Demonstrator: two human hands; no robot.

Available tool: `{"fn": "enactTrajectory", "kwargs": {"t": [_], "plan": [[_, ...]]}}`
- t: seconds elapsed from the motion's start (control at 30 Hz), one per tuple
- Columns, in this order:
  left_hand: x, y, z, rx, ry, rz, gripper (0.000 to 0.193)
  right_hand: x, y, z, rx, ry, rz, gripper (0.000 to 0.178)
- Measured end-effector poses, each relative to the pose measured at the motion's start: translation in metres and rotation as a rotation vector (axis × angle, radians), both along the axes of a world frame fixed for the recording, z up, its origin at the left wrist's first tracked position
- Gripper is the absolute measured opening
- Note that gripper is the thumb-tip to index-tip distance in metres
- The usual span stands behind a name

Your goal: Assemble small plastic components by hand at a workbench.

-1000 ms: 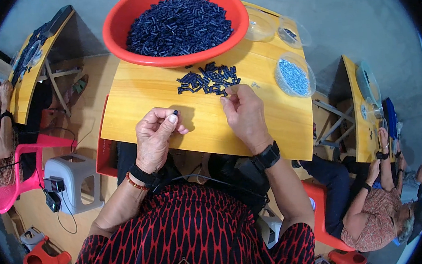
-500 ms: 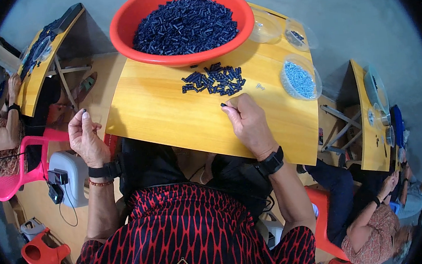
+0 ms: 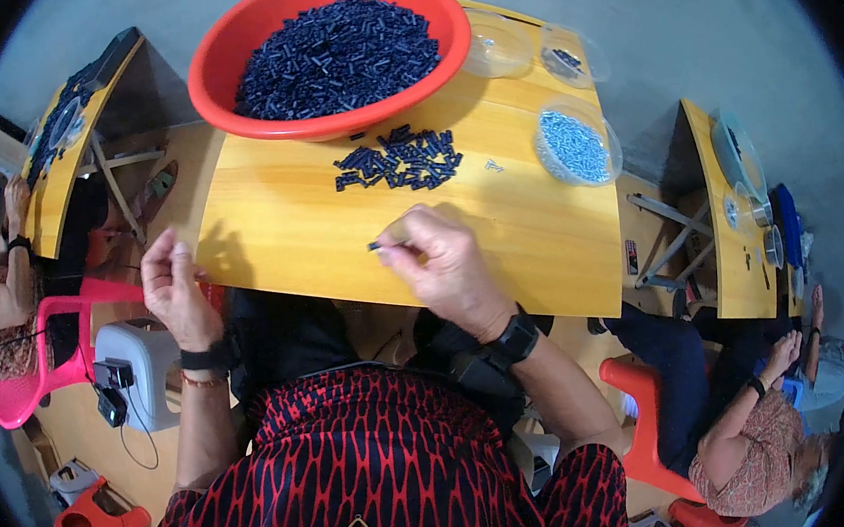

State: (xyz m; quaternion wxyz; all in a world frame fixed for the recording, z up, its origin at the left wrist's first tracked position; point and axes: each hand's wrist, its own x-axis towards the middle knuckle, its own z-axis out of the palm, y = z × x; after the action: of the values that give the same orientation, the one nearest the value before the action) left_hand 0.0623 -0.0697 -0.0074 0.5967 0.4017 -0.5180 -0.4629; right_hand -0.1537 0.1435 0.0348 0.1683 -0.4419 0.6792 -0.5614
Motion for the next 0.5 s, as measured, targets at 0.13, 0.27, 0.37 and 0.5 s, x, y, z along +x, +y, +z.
{"fn": "enactTrajectory", "kwargs": {"t": [0.13, 0.27, 0.37, 0.5], "plan": [[-0.036, 0.055, 0.033, 0.040, -0.105, -0.725, 0.015, 0.015, -0.011, 0.008, 0.010, 0.103, 0.158, 0.006], [-0.068, 0.085, 0.036, 0.190, -0.011, -0.994, 0.011, 0.017, -0.012, 0.011, 0.024, 0.101, 0.134, 0.009], [-0.073, 0.086, 0.022, 0.299, 0.046, -1.059, 0.009, 0.016, -0.004, 0.010, 0.067, 0.026, 0.172, 0.009], [-0.073, 0.080, 0.008, 0.382, 0.084, -1.061, 0.011, -0.011, 0.008, 0.003, 0.119, 0.107, 0.029, 0.010]]}}
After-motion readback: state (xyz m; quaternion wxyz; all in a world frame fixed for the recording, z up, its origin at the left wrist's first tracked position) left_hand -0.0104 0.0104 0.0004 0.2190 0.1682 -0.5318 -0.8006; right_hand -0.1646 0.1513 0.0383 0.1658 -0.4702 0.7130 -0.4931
